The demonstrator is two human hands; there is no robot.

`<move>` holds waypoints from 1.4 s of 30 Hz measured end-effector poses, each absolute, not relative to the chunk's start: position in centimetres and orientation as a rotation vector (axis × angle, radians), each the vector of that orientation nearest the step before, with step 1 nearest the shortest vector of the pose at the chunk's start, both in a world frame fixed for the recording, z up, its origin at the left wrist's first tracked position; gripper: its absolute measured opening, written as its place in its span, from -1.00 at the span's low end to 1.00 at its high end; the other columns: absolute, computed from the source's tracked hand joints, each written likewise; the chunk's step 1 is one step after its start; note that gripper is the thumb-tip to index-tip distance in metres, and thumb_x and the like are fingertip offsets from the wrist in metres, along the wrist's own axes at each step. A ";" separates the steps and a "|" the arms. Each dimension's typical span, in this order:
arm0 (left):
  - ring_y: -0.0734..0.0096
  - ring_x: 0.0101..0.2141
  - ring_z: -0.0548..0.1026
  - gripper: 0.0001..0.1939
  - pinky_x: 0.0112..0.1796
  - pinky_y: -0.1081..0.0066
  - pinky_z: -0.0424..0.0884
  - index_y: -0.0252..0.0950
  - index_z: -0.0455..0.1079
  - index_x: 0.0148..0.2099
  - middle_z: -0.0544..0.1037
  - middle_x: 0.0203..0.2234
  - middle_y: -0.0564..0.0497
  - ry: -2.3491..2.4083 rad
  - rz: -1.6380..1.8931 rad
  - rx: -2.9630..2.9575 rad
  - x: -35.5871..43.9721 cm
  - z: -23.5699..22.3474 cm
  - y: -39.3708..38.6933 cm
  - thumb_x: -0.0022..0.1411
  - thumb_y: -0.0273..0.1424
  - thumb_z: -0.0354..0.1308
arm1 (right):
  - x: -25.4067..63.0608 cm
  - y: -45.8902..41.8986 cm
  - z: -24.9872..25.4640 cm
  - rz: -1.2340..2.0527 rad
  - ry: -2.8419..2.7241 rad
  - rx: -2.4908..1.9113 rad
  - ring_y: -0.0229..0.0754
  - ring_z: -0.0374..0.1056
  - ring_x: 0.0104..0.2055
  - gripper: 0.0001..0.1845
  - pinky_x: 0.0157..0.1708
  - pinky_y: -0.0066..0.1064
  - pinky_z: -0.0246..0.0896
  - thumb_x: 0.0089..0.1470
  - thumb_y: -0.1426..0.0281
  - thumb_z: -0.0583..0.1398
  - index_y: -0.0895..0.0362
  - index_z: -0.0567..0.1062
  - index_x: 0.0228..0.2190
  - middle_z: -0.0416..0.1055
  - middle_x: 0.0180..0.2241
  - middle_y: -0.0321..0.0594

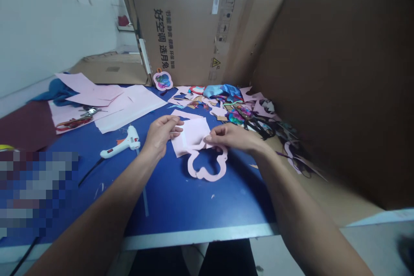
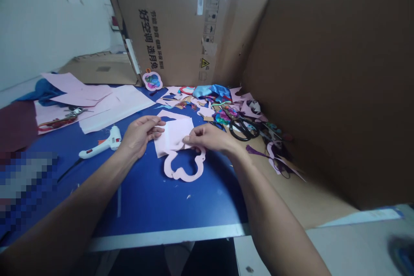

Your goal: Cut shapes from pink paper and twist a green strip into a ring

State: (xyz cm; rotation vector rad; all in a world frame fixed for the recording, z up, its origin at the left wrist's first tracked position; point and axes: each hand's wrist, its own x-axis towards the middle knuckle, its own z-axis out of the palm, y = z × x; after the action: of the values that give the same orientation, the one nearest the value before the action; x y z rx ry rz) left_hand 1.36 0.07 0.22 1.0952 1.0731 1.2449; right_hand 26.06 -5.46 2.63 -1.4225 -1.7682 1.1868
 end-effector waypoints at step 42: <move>0.15 -0.01 0.60 -0.79 0.05 0.20 0.48 -0.19 0.57 -0.09 0.68 -0.07 -0.05 1.293 1.114 2.168 1.5 -1.8 -0.5 0.32 -0.47 0.13 | 27.2 -3.5 -2.6 -0.265 -2.012 -1.948 -0.06 0.43 -0.04 -0.78 -0.21 -0.36 0.24 0.37 0.36 0.20 0.05 0.65 -0.06 0.49 -0.10 -0.11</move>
State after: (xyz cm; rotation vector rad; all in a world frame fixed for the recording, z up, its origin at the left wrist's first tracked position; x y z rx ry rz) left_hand 1.48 -0.50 -1.75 2.1684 1.2928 1.1142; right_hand 27.21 -3.49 -2.57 -1.9478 -2.0117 -0.2653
